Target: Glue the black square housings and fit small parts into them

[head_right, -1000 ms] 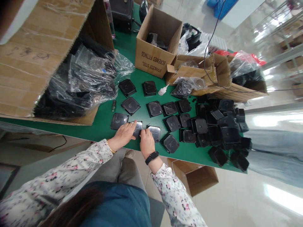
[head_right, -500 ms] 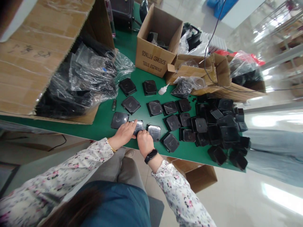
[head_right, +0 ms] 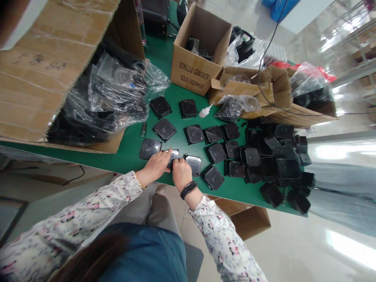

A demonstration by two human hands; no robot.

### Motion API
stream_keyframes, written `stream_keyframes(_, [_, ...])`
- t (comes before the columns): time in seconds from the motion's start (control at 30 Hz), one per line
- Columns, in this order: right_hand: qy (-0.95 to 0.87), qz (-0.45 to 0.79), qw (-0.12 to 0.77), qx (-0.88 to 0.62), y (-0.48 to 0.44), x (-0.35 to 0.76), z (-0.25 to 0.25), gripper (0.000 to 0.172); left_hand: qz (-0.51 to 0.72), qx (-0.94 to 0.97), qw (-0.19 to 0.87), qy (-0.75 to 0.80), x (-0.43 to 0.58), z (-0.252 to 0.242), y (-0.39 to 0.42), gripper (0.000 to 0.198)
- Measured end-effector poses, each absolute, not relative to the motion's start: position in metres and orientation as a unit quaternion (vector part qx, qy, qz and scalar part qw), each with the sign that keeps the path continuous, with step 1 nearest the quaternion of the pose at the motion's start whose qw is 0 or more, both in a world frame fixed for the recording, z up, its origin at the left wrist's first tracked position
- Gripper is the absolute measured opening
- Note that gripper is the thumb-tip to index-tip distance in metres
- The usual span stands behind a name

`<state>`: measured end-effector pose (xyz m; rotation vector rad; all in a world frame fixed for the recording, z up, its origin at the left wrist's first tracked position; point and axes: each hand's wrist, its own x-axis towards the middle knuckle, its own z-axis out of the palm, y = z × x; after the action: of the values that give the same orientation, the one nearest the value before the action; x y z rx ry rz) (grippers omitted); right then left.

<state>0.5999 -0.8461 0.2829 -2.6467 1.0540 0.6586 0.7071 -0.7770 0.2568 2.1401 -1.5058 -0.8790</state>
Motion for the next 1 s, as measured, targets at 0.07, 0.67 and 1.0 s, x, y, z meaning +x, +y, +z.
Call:
stream_keyframes(0.07, [0.369, 0.213, 0.124, -0.896, -0.852, 0.598, 0.281, 0.013, -0.343, 0.760, 0.231, -0.501, 0.707, 0.257, -0.777, 0.076])
stream_keyframes(0.67, [0.309, -0.205, 0.404, -0.836, -0.804, 0.613, 0.306, 0.014, -0.692, 0.345, 0.620, 0.128, 0.730, 0.321, -0.743, 0.051])
stream_keyframes(1.0, [0.325, -0.233, 0.437, -0.806, -0.797, 0.615, 0.314, 0.014, -0.641, 0.385, 0.642, 0.169, 0.725, 0.305, -0.727, 0.013])
